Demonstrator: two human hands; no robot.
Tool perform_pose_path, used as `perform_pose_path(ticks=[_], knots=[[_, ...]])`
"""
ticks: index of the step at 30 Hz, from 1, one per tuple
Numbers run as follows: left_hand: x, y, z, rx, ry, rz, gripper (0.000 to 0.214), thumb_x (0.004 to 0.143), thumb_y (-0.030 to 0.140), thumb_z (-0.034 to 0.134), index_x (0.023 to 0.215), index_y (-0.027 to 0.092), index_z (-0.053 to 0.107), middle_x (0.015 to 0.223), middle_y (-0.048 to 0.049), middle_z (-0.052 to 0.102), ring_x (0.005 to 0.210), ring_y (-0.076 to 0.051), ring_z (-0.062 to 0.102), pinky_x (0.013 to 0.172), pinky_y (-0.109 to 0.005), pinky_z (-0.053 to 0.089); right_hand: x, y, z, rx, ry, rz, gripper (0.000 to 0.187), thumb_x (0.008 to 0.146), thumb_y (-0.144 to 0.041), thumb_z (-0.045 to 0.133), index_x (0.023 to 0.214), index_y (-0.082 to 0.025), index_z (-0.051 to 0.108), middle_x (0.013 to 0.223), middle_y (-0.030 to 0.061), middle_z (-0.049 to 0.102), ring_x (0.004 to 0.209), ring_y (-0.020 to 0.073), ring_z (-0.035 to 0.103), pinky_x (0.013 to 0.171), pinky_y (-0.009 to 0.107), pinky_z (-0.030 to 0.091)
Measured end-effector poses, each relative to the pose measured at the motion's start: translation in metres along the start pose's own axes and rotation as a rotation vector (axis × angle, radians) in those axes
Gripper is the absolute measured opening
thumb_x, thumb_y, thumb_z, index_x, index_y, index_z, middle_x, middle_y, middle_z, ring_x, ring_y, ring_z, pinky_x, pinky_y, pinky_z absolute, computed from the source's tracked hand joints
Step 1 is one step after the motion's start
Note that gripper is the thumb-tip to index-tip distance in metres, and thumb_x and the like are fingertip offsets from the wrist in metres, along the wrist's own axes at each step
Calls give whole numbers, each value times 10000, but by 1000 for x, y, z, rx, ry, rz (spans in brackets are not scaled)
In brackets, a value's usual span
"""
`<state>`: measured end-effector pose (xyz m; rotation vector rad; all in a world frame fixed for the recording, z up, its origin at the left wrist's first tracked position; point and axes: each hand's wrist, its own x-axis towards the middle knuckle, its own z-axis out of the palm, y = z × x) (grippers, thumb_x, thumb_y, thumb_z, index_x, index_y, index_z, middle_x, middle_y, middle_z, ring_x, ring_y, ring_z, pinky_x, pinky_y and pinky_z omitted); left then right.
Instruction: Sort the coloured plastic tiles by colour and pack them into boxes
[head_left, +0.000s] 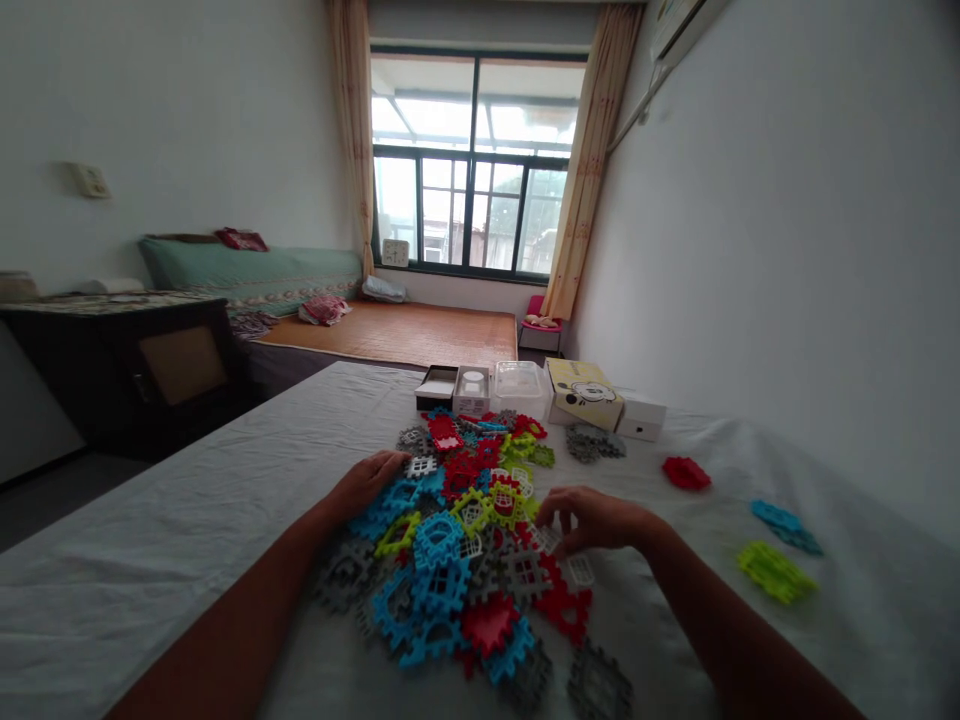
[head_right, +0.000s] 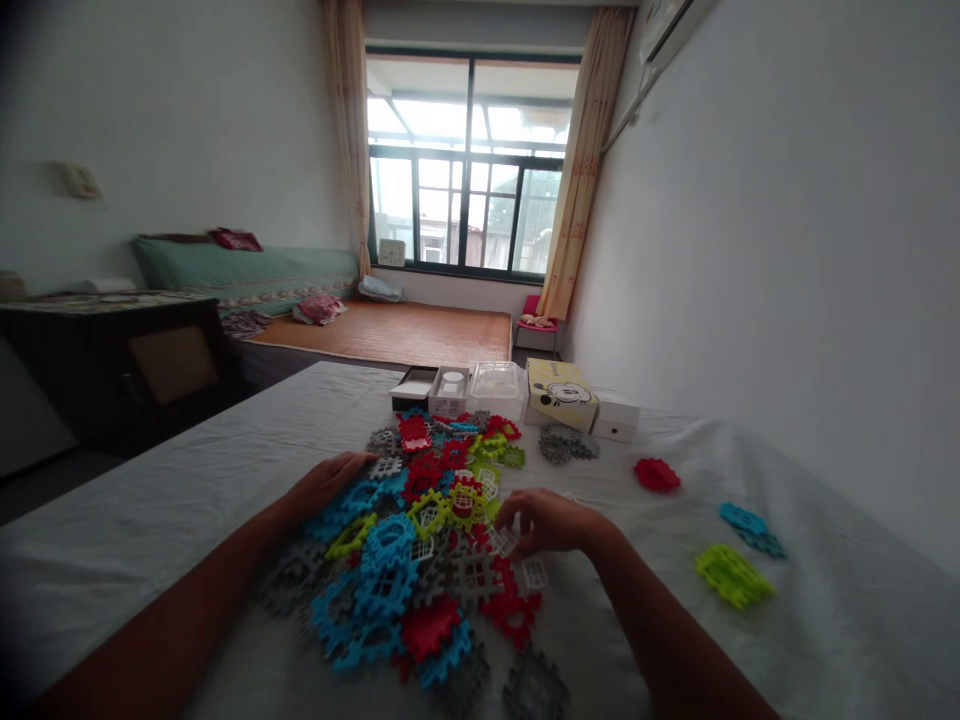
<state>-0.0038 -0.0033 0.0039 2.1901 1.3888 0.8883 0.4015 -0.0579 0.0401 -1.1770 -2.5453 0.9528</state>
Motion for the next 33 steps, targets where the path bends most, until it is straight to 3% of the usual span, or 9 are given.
perform_pose_path(ticks=[7,10,13,17,21,24,29,33], knots=[[-3,10,-2,-29,-1,-4,565,887,608,333,1085,204,676,1117,-58,684,1059,-243,605,948,-322,452,-3,-4,10,-57,29,2,283,661,-239,710,934,-196,647,920,23,615,721,130,598,635,222,459],[-6,14,-2,-27,-49,49,504,857,575,452,1160,217,638,1171,-53,651,1097,-241,580,967,-321,438,0,-5,11,-103,71,-30,160,761,-289,613,876,-191,663,836,17,636,681,122,591,622,218,440],[-8,14,-1,5,-57,74,494,816,545,543,1194,235,620,1197,-60,625,1123,-248,556,993,-337,417,2,-1,9,-184,151,-20,212,838,-292,484,794,-178,657,697,7,622,623,116,546,599,224,406],[-7,11,2,5,-37,95,419,850,517,507,1127,245,665,1136,-55,637,1074,-227,577,976,-316,426,-9,23,-8,-202,226,85,253,814,-254,462,1006,-185,612,624,-26,585,551,109,485,546,221,366],[-5,11,2,-4,-7,78,399,868,496,480,1095,234,679,1081,-55,648,1029,-215,593,940,-304,444,-27,53,-32,-240,220,228,211,777,-227,459,872,-191,643,667,1,621,579,126,529,549,229,379],[-5,14,0,24,-22,62,415,828,481,544,1135,226,657,1096,-67,632,1037,-225,586,926,-306,450,-29,60,-36,-312,290,245,218,794,-278,475,852,-199,670,808,44,672,707,164,599,651,265,434],[-5,15,-1,48,-25,68,409,811,440,553,1137,217,660,1117,-85,615,1056,-237,578,933,-321,447,-1,34,-6,-241,382,105,270,839,-300,471,1015,-209,654,1008,74,672,812,178,627,750,296,486],[-4,11,1,41,-18,82,391,819,431,535,1115,217,673,1120,-88,620,1079,-239,568,975,-337,425,26,14,27,-304,433,-3,432,863,-228,455,1291,-238,511,1256,77,592,1104,234,532,954,398,414]])
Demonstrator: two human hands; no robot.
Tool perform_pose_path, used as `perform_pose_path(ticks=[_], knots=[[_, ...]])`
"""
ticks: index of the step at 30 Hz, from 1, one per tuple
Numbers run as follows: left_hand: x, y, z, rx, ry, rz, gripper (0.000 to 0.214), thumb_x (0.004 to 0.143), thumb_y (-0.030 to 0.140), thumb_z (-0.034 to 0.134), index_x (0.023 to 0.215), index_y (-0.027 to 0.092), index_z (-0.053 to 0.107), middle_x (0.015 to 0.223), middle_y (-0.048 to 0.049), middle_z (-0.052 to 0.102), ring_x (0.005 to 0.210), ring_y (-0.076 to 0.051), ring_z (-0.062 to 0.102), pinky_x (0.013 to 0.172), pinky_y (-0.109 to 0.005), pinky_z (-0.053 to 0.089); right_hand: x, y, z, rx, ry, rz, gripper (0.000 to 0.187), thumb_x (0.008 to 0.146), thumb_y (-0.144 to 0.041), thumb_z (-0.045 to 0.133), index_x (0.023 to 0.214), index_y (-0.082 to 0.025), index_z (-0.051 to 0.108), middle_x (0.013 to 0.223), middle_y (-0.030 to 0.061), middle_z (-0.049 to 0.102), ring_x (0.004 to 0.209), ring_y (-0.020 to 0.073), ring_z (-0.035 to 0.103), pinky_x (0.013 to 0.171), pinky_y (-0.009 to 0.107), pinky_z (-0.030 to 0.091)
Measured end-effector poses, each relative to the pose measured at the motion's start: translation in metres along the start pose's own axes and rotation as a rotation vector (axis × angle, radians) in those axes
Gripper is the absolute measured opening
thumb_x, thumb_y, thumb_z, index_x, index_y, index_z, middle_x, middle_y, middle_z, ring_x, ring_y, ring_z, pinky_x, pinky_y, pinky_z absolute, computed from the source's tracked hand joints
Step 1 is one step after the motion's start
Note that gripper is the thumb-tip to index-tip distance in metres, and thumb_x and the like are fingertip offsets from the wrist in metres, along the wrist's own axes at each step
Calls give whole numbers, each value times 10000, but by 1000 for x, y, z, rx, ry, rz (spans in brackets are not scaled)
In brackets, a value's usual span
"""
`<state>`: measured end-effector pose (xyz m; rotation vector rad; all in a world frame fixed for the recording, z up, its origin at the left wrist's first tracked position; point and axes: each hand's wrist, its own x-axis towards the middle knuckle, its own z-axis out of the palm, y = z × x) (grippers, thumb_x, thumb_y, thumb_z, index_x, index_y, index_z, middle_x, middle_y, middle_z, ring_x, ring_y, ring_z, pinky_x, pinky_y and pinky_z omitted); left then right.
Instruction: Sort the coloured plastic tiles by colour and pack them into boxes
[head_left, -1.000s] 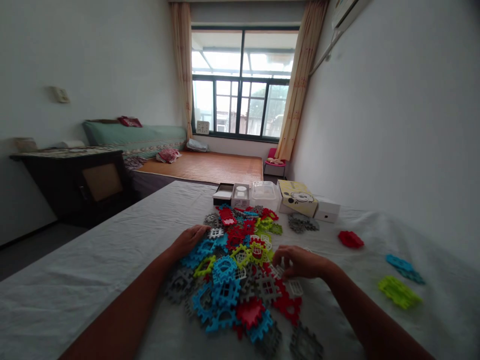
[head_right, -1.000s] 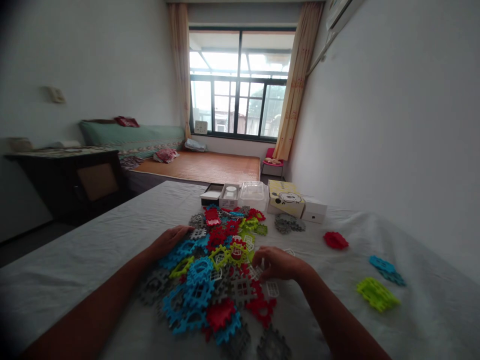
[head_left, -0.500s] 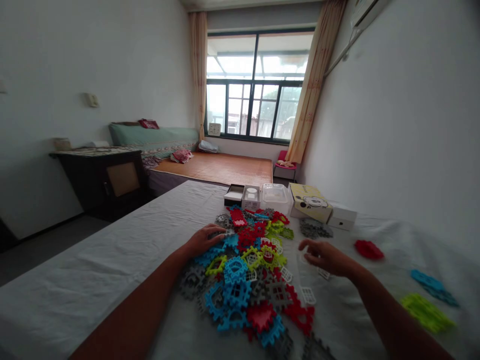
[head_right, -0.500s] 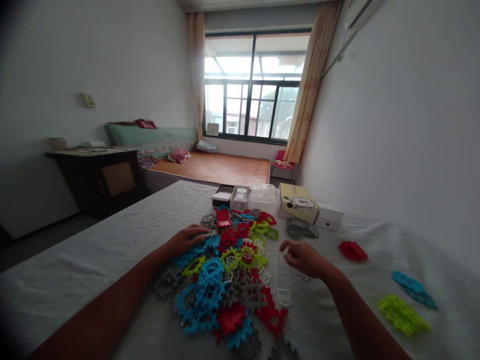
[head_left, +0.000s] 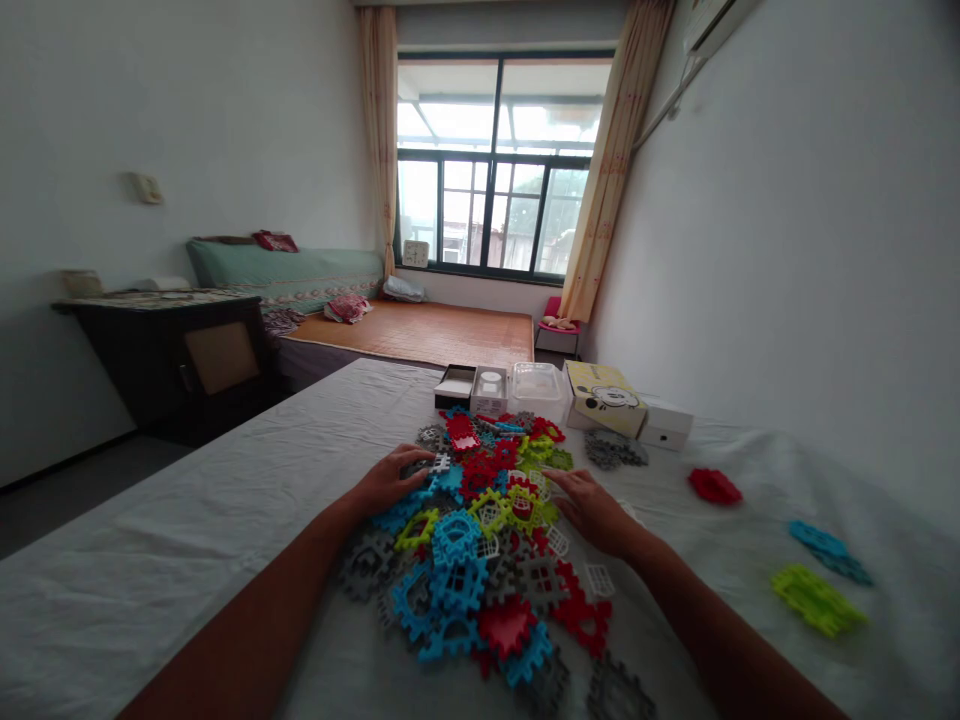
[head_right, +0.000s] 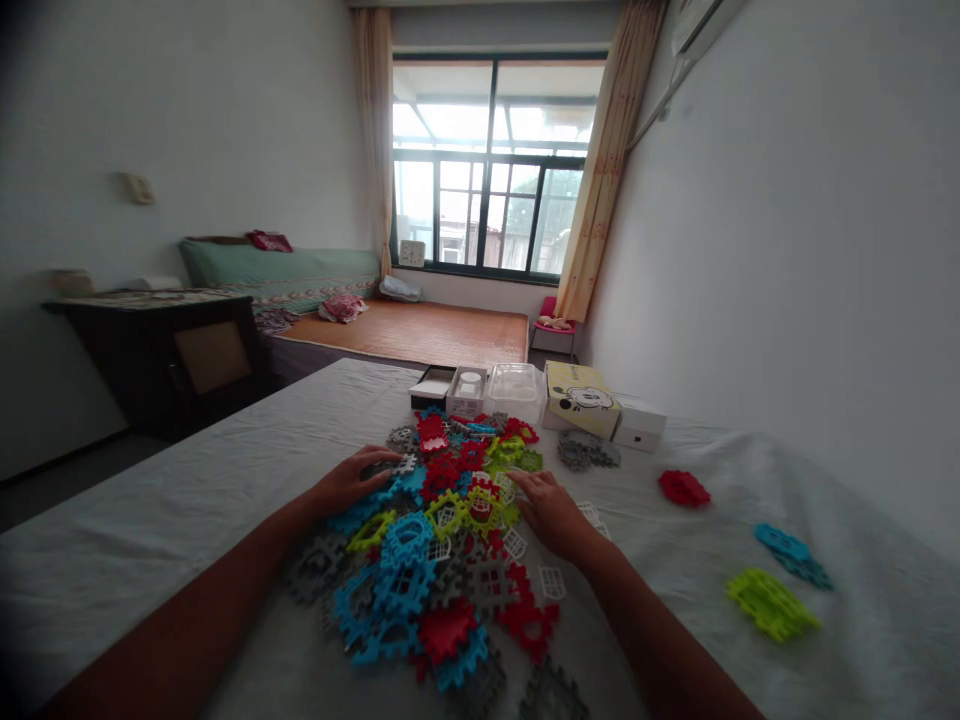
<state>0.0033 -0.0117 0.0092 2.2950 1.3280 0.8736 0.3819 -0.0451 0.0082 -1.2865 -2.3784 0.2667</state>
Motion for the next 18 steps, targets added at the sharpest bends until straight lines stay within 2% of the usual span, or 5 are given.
perform_pose_path(ticks=[3,6,9,14,18], knots=[[0,-2,1,7,-3,-4,398,833,444,518,1128,222,666,1143,-88,613,1102,-238,556,992,-343,415,2,-8,10,-22,-17,-39,403,866,-220,470,1262,-250,538,1273,67,582,1146,241,496,974,410,394],[-1,-1,1,-3,-4,-2,402,834,460,516,1129,231,665,1145,-81,617,1108,-237,554,992,-341,419,-1,-10,9,40,-16,-63,307,838,-276,547,1135,-228,609,1151,76,636,1073,224,541,936,366,424],[-1,-1,0,-7,-7,-9,402,836,463,516,1124,226,666,1145,-80,618,1106,-238,556,998,-344,417,-2,-10,4,72,22,-60,237,867,-304,509,1047,-220,638,1037,70,669,994,205,580,890,335,443],[0,-2,0,18,-9,4,398,844,462,507,1125,225,659,1151,-75,616,1113,-236,553,998,-344,420,-4,10,-17,60,129,99,283,892,-316,426,986,-189,661,922,69,699,827,194,625,777,316,462],[0,-3,1,23,-12,9,406,844,470,507,1125,220,658,1150,-78,620,1110,-237,557,996,-345,425,-15,39,-44,76,-50,165,291,848,-324,467,961,-183,695,821,50,709,694,178,625,663,285,457]])
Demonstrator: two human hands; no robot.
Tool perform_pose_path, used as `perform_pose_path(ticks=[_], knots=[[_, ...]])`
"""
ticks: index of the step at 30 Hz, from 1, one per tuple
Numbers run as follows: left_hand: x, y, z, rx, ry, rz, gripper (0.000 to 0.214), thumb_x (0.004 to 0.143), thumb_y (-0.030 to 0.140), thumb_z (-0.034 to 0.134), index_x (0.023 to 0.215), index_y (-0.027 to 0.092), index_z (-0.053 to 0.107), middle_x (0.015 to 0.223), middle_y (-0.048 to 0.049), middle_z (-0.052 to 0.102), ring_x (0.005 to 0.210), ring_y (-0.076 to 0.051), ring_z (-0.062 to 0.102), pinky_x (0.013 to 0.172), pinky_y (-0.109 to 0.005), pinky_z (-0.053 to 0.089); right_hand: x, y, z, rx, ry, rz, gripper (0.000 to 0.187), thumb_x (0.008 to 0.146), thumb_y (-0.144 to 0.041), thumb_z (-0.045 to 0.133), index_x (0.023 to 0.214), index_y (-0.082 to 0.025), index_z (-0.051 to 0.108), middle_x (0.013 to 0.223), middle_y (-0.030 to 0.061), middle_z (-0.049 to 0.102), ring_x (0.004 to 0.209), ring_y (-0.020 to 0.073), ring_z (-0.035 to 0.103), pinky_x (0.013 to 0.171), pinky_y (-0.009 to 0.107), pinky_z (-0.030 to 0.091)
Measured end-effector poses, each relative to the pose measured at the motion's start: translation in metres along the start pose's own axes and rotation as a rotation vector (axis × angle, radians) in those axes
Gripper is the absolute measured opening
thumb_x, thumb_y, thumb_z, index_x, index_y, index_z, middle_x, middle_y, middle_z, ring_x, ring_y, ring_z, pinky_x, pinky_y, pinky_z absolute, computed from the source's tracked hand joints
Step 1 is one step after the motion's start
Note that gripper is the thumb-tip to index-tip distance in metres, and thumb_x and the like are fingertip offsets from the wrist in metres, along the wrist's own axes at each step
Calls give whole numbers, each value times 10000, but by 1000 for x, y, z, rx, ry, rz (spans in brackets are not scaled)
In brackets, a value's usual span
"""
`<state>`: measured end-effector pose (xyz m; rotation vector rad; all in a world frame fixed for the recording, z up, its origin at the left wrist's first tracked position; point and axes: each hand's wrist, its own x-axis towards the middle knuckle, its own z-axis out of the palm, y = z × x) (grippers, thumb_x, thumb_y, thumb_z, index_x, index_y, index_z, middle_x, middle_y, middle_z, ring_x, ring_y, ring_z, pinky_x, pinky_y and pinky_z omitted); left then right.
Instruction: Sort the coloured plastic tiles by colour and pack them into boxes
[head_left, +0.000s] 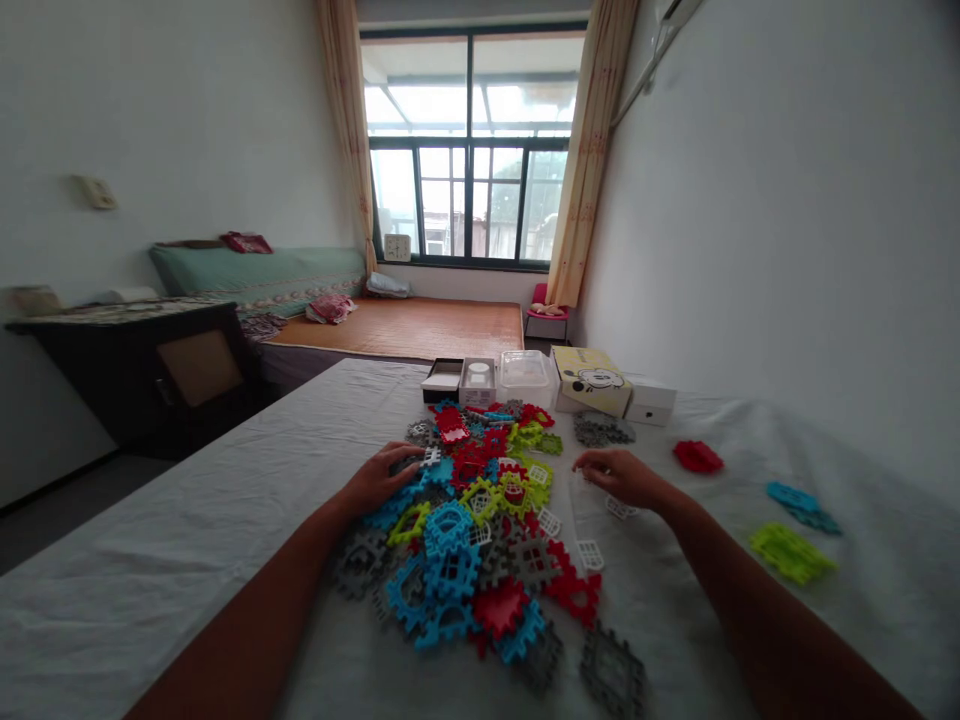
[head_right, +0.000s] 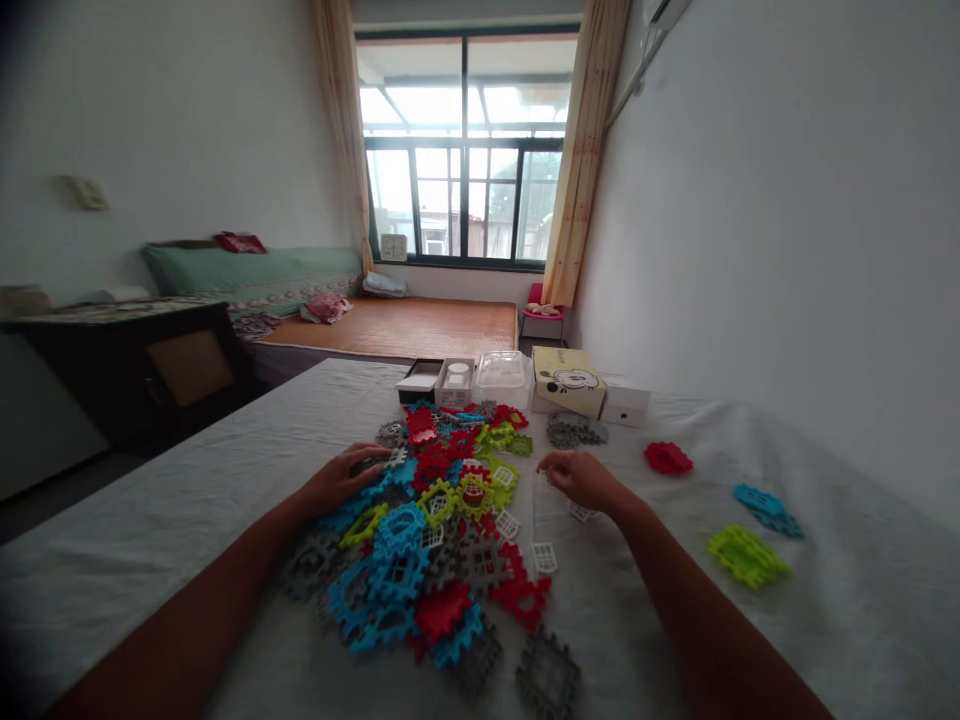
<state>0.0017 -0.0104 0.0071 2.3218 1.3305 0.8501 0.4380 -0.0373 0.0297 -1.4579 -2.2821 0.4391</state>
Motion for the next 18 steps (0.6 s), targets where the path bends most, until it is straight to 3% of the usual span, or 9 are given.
perform_pose_path(ticks=[2,4,6,11,15,18], knots=[[0,0,0,3,-3,-4,408,843,475,507,1123,220,659,1149,-78,621,1111,-238,558,999,-346,424,-2,3,-6,-28,4,11,301,845,-359,483,918,-181,714,841,64,706,714,183,620,672,290,457],[1,-1,0,7,-8,-7,409,846,476,503,1128,223,655,1151,-77,620,1114,-238,557,1002,-350,422,-1,-5,-2,-38,89,3,307,855,-377,483,921,-186,714,887,73,696,727,177,613,701,297,462],[2,-2,0,11,-13,-5,408,850,473,499,1137,225,650,1155,-77,618,1119,-240,553,1004,-355,420,4,-21,10,-8,134,-52,294,868,-357,478,982,-198,697,955,73,683,751,167,610,738,301,470],[2,-1,0,4,-11,-6,410,844,477,507,1136,231,654,1150,-74,622,1109,-239,558,1001,-352,423,13,-49,46,-76,109,-206,350,862,-243,515,1201,-217,594,1203,82,619,1089,230,522,954,384,403],[2,2,-2,6,-11,-16,413,840,486,509,1127,230,659,1150,-75,628,1108,-240,559,1006,-361,423,12,-48,54,-111,77,-212,297,841,-197,533,1119,-212,636,1133,84,649,1033,226,539,939,383,407],[2,3,-2,17,-16,-20,417,845,488,501,1130,227,656,1157,-76,625,1114,-240,555,1012,-365,420,9,-45,54,-60,99,-198,380,757,-135,566,1125,-203,629,1090,85,656,1011,224,554,929,376,413]])
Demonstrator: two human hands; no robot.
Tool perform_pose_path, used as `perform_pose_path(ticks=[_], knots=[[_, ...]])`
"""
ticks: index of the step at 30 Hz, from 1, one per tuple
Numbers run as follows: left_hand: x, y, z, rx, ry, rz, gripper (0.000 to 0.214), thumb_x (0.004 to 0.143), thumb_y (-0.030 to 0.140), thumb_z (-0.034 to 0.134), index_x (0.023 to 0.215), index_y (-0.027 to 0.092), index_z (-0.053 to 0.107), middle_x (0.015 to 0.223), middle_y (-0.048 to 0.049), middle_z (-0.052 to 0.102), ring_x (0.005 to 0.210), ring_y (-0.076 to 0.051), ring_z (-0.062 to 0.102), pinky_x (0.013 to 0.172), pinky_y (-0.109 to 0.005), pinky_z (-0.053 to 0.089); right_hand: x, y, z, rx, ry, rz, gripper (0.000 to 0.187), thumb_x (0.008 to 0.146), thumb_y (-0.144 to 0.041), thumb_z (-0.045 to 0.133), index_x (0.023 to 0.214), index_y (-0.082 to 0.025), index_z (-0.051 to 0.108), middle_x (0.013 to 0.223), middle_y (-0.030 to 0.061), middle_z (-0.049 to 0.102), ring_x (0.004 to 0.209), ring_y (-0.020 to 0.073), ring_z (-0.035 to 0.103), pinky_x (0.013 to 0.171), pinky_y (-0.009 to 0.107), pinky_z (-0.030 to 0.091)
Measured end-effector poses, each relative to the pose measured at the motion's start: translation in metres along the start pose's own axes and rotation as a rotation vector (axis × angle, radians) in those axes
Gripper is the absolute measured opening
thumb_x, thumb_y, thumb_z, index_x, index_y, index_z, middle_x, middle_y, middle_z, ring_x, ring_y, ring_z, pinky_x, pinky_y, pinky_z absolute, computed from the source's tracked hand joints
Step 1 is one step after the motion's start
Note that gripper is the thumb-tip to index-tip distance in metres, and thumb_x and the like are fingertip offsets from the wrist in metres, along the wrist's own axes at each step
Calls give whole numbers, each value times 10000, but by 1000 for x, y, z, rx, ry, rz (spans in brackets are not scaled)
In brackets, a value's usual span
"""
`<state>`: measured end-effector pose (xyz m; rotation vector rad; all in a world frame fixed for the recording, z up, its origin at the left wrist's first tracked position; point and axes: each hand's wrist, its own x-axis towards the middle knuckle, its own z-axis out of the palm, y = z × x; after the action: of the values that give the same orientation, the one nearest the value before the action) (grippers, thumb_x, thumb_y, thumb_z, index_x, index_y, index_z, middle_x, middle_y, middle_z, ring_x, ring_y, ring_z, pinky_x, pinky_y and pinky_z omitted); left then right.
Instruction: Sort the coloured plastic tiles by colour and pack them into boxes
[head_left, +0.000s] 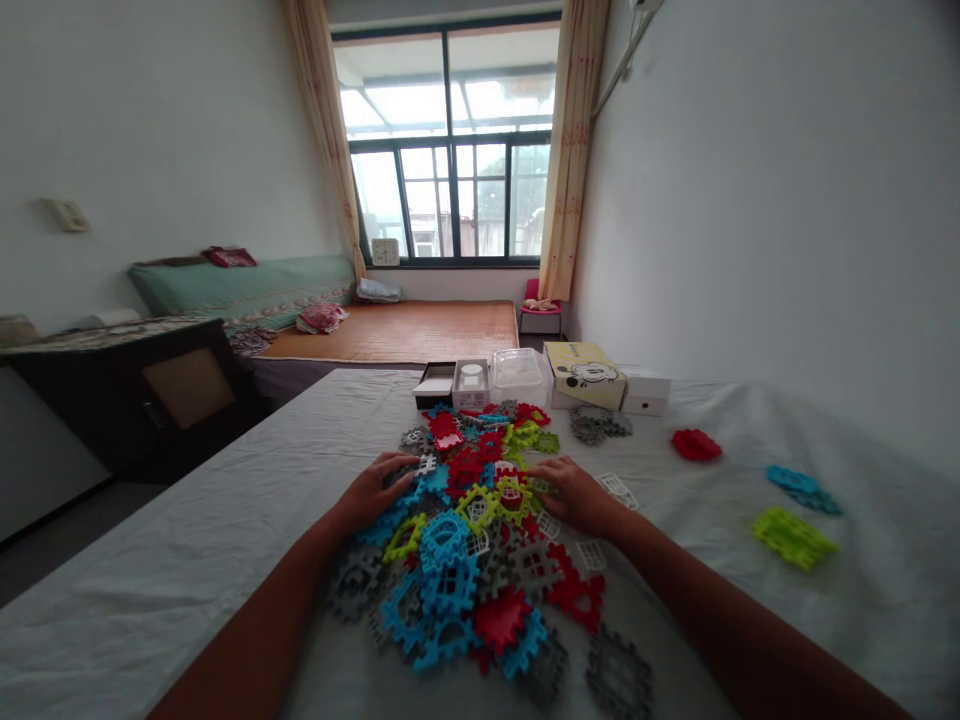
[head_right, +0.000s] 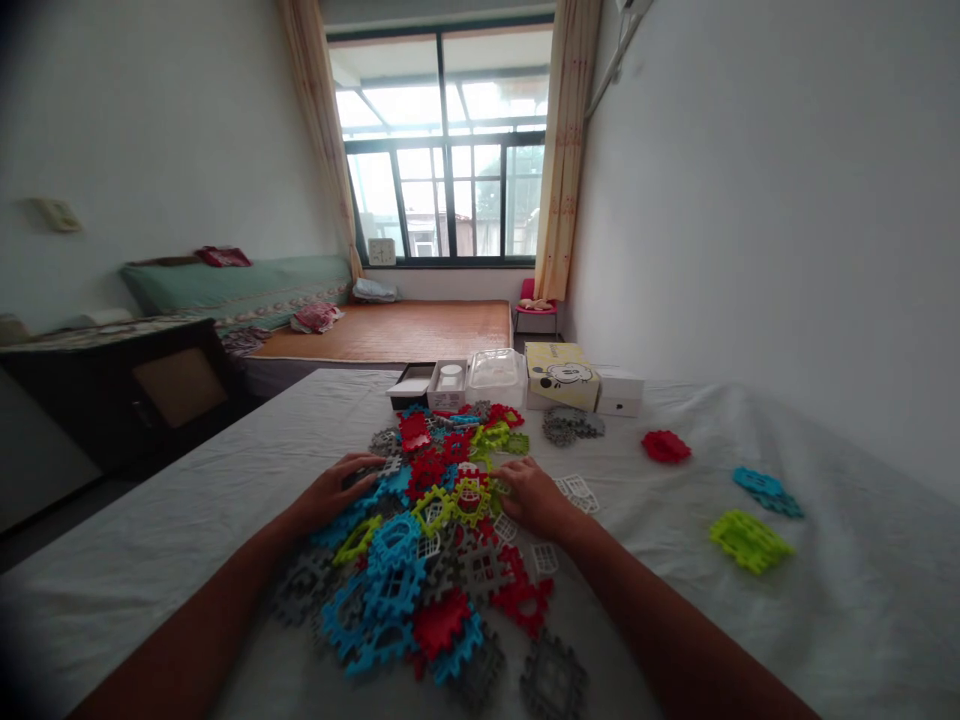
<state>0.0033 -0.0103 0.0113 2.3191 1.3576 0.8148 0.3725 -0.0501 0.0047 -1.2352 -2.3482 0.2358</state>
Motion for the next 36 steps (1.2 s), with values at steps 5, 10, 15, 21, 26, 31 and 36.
perform_pose_path(ticks=[5,10,15,21,26,31,36], knots=[[1,-1,0,9,0,9,410,852,469,497,1137,218,651,1159,-81,623,1122,-241,554,1018,-371,418,-2,-1,5,67,15,106,481,653,-80,555,1115,-203,613,1054,66,659,938,190,590,860,312,456],[0,-1,0,2,4,8,402,845,467,510,1132,227,656,1151,-75,630,1119,-244,559,1019,-371,420,1,-7,5,-12,104,52,387,718,-108,524,1084,-177,630,1014,86,677,960,218,583,879,343,450],[0,0,0,7,13,15,404,847,468,505,1132,226,658,1150,-75,631,1109,-239,566,1010,-361,430,6,1,0,217,264,216,263,833,-220,489,1042,-229,648,1023,46,701,895,192,653,808,324,512],[0,-2,1,12,12,18,399,853,462,502,1138,226,654,1147,-74,630,1111,-236,565,1010,-357,429,7,24,2,526,316,337,271,810,-308,554,1045,-198,632,1049,66,704,976,202,659,917,359,499],[0,-1,0,14,10,21,395,852,457,504,1134,225,656,1150,-75,629,1108,-237,566,1009,-350,429,7,23,-1,665,369,466,342,791,-386,566,1067,-186,601,1061,92,693,921,240,666,690,355,568],[0,3,-1,20,5,10,391,850,441,507,1132,213,655,1151,-79,627,1108,-238,565,1007,-351,429,11,-1,-5,814,286,321,382,828,-414,544,1143,-199,571,1144,77,654,939,204,646,688,315,562],[-1,2,-1,21,7,20,397,852,442,500,1130,206,657,1144,-82,628,1105,-237,569,999,-345,434,11,2,6,298,222,167,319,898,-278,447,1165,-203,604,1153,71,653,1022,202,588,901,372,479]])
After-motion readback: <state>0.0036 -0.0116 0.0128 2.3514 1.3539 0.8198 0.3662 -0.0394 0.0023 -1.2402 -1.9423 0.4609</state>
